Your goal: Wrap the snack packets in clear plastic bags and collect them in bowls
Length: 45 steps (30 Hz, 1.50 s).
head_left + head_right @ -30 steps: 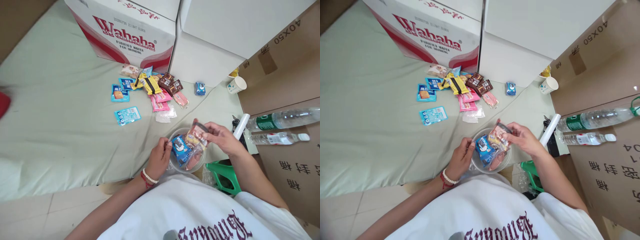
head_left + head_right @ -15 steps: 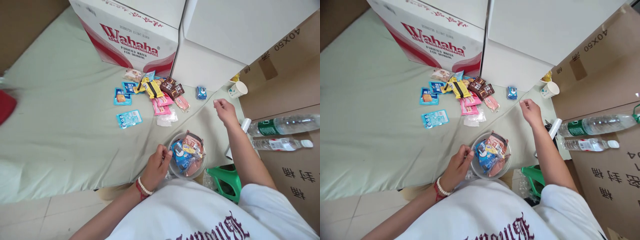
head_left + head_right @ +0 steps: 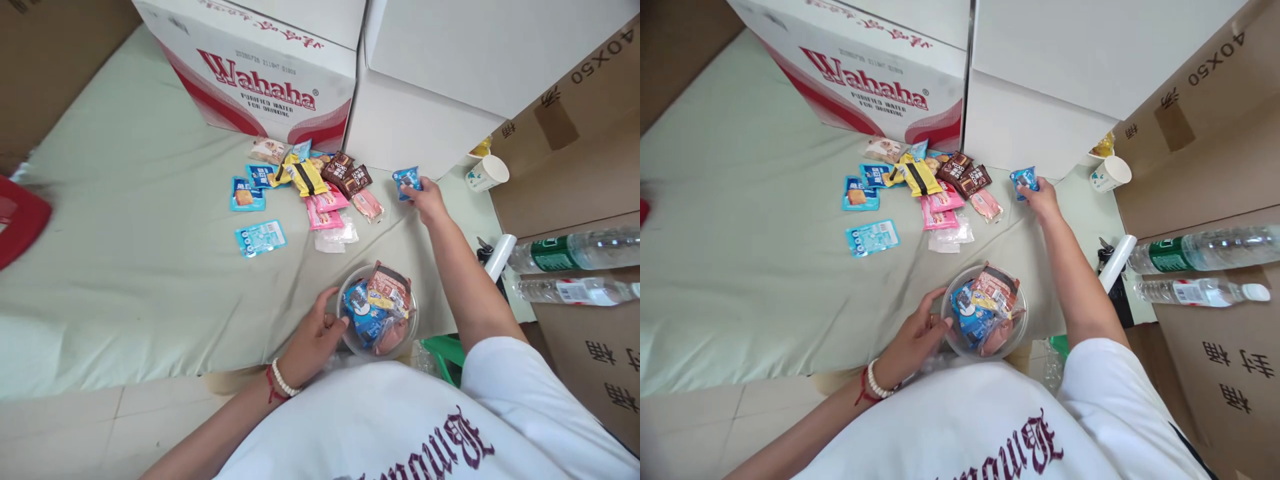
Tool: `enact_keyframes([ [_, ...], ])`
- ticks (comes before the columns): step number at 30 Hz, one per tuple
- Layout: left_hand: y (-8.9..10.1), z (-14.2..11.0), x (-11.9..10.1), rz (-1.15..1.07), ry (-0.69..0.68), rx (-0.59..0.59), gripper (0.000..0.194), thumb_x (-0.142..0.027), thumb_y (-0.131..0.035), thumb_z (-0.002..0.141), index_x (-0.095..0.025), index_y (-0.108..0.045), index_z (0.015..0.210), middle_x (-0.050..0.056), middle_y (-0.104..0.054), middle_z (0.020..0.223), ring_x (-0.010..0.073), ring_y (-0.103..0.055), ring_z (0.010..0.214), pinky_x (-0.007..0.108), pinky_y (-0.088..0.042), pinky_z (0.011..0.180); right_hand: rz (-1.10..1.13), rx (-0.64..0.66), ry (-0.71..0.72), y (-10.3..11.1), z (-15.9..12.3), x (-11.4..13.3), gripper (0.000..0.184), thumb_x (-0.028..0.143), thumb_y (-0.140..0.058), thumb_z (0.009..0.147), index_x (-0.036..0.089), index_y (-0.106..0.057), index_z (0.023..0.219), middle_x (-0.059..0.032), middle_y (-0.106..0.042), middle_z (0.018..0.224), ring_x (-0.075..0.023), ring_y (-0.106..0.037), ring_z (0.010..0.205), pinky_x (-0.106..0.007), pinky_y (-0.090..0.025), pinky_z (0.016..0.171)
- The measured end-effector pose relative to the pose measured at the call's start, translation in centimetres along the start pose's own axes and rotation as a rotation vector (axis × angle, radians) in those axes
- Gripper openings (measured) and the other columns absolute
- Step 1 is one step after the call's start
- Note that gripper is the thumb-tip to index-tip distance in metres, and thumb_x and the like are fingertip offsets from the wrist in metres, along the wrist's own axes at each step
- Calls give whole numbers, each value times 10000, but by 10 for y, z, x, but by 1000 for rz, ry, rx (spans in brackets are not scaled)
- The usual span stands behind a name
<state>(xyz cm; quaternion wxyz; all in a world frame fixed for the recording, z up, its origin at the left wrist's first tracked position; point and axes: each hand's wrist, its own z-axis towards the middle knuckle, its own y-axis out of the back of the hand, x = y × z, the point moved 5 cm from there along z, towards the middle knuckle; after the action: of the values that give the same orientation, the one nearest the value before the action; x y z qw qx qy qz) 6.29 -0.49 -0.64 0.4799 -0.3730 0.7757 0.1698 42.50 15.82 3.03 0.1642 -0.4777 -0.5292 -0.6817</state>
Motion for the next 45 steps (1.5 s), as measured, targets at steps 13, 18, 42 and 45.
enact_keyframes([
  [13,-8,3,-1,61,-180,-48,550,-345,-466,909,-156,-467,1425,-40,-586,572,215,-595,582,355,-486,652,-312,327,237,-7,-313,97,362,392,-520,1015,251,-579,1343,-89,-698,1124,-251,-654,967,-393,-558,849],
  [18,-5,-3,-10,123,-219,-69,384,-342,-431,930,-181,-497,1273,-21,-644,684,198,-594,646,338,-463,703,-651,1,407,-34,-319,72,254,328,-533,1006,233,-738,1123,-132,-623,1141,-295,-533,1071,-493,-454,924],
  [42,-56,136,-61,239,-116,-146,312,-290,-490,946,-203,-509,647,10,-529,569,153,-501,540,287,-363,543,-548,-690,328,78,-322,24,157,266,-550,978,218,-694,1017,-106,-626,1053,-293,-573,1053,-511,-419,944],
  [45,-77,185,-85,248,-163,-139,300,-242,-454,956,-175,-560,682,45,-550,582,173,-557,571,301,-384,568,-544,-690,290,85,-328,11,151,264,-568,978,210,-708,1000,-104,-635,1037,-284,-578,1033,-486,-423,926],
])
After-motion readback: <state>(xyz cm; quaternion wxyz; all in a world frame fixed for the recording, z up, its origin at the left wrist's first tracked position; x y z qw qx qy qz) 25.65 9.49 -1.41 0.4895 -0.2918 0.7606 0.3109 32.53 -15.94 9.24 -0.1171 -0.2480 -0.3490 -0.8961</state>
